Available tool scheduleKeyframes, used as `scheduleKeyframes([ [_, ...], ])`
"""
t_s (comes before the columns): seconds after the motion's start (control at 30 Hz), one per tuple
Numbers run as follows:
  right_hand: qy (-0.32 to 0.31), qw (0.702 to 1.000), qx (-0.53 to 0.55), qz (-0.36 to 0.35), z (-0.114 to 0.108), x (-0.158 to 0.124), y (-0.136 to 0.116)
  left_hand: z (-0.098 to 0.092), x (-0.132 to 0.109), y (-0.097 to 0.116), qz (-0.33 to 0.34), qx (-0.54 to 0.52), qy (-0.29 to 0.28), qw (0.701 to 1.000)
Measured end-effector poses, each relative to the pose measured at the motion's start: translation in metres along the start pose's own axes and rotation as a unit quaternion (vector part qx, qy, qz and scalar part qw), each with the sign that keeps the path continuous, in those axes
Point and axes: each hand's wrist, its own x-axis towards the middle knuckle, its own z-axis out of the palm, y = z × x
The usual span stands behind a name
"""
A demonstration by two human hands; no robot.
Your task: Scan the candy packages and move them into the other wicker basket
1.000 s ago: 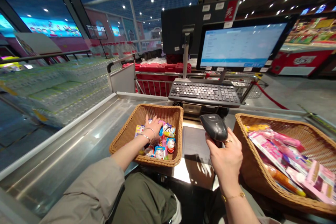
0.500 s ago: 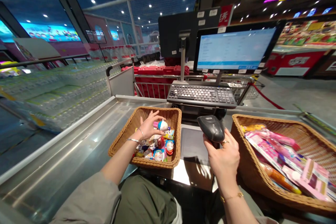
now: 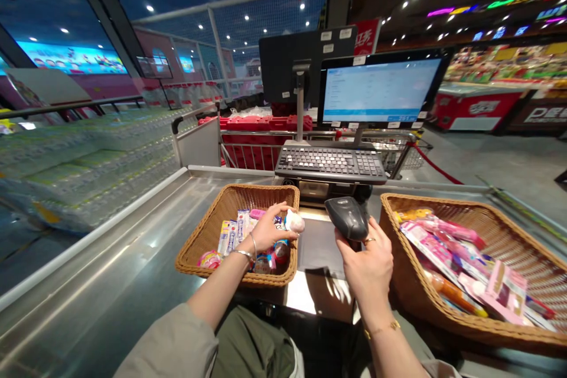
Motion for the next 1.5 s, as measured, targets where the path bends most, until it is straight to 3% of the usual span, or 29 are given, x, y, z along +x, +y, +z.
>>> scheduleKeyframes([
  [0.33, 0.009, 1.0, 0.002, 0.005, -0.004, 0.001, 0.0, -0.018, -0.003, 0.008, -0.019, 0.083, -0.013, 0.996],
  [0.57, 0.01, 1.0, 0.004, 0.008, -0.006, 0.001, -0.001, -0.013, -0.007, 0.009, -0.046, -0.001, -0.002, 0.999],
  [0.73, 0.011, 1.0, 0.003, -0.001, -0.005, 0.001, 0.001, -0.014, -0.009, 0.013, -0.031, 0.015, 0.002, 0.999],
  [0.87, 0.011, 1.0, 0.001, -0.005, -0.006, 0.001, 0.0, -0.022, -0.008, 0.012, -0.031, 0.117, -0.023, 0.992],
  [1.03, 0.013, 1.0, 0.003, -0.003, -0.005, 0.001, -0.001, -0.03, -0.009, 0.01, -0.03, 0.307, -0.024, 0.951],
  [1.27, 0.01, 1.0, 0.004, -0.004, -0.005, 0.0, 0.0, -0.03, -0.012, 0.012, 0.004, 0.366, -0.006, 0.931],
  [1.5, 0.011, 1.0, 0.009, -0.002, -0.008, 0.001, -0.001, -0.029, -0.013, 0.012, 0.006, 0.35, -0.01, 0.937],
])
